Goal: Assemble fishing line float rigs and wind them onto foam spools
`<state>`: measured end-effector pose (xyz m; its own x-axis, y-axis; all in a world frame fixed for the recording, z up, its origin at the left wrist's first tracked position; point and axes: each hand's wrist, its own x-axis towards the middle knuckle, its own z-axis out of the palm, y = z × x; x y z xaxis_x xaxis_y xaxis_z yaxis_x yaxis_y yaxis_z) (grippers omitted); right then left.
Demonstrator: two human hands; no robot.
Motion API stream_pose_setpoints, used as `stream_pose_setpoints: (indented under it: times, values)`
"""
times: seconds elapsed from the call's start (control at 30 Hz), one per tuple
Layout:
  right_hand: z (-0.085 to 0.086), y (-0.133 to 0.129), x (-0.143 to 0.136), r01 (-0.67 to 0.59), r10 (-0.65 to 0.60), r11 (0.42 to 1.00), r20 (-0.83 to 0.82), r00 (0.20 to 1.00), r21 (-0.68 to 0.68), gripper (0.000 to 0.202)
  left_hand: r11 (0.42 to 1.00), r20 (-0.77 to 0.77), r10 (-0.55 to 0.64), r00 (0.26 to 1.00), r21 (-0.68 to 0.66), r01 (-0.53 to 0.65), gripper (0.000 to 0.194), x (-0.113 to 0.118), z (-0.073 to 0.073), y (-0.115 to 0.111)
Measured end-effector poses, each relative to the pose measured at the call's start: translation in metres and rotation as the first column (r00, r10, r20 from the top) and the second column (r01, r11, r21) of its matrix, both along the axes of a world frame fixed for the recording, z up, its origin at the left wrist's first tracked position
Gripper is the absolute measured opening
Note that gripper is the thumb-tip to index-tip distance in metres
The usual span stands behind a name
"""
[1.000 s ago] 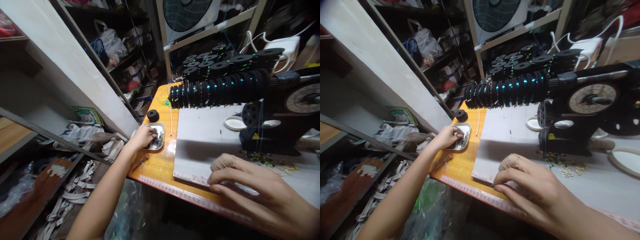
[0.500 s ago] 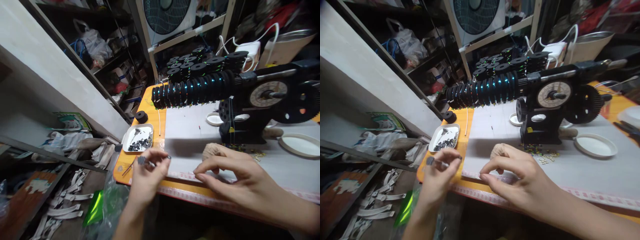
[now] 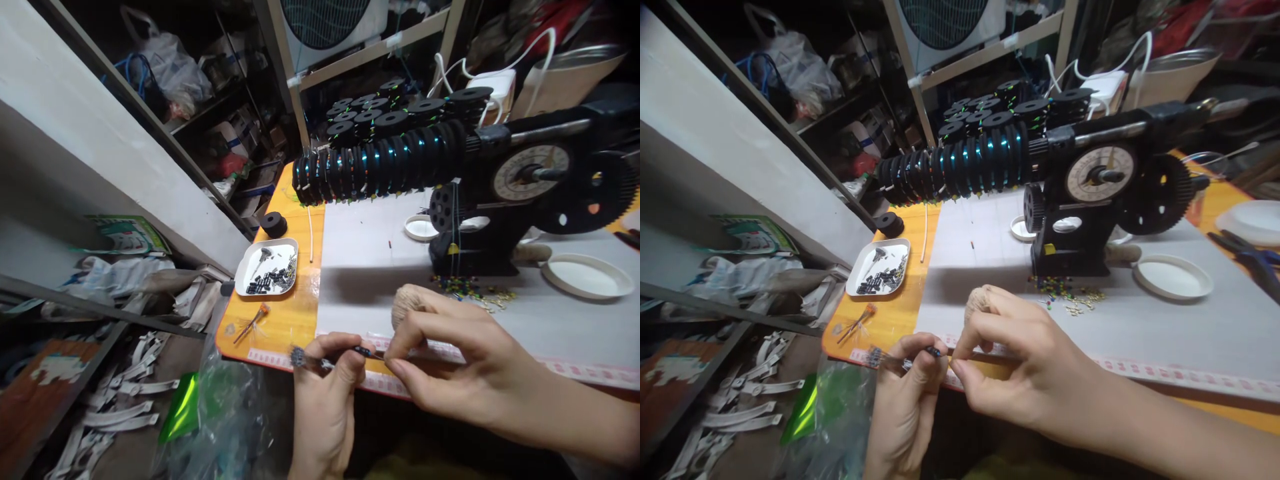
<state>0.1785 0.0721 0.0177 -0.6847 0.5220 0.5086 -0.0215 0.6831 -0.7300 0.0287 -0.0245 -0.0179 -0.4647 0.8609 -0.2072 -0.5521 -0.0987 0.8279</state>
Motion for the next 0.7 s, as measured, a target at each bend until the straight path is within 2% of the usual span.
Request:
stream_pose_setpoints:
  times: [0.13,0.33,0.5,0.6,0.7]
  values:
    - [0.0009,0.0004,-0.0001,-0.008,0.008,1.0,-0.003,1.0,0.001,0.017,1.0,-0.019,-0.004,1.0,-0.013,0.004,0.018,-0.0004,-0.0037,-0.0014]
    - [0.0004,0.0008,-0.0007,0.003,-0.003,1.0,0.002,1.0,0.009,0.017,0.998,-0.039,0.05,0.998,-0.04,-0.051,0.023,0.0012,-0.0002,0.0]
    - [0.0,0.0002,-0.0001,0.014,-0.015,1.0,0.017,1.0,0.016,0.018,0.999,-0.069,0.024,0.997,-0.038,-0.027,0.021,-0.001,-0.0062,-0.0022]
    - [-0.0008,0.0009,0.0001,0.014,-0.014,1.0,0.013,1.0,0.013,0.015,0.999,-0.139,0.024,0.99,-0.025,-0.028,0.017,-0.0012,-0.0093,-0.0045]
    - [-0.0013,0.0039,0.0006,0.005,-0.005,1.0,-0.019,1.0,0.017,0.007,0.998,-0.27,0.025,0.963,0.066,-0.008,0.01,-0.0006,-0.0079,-0.0046]
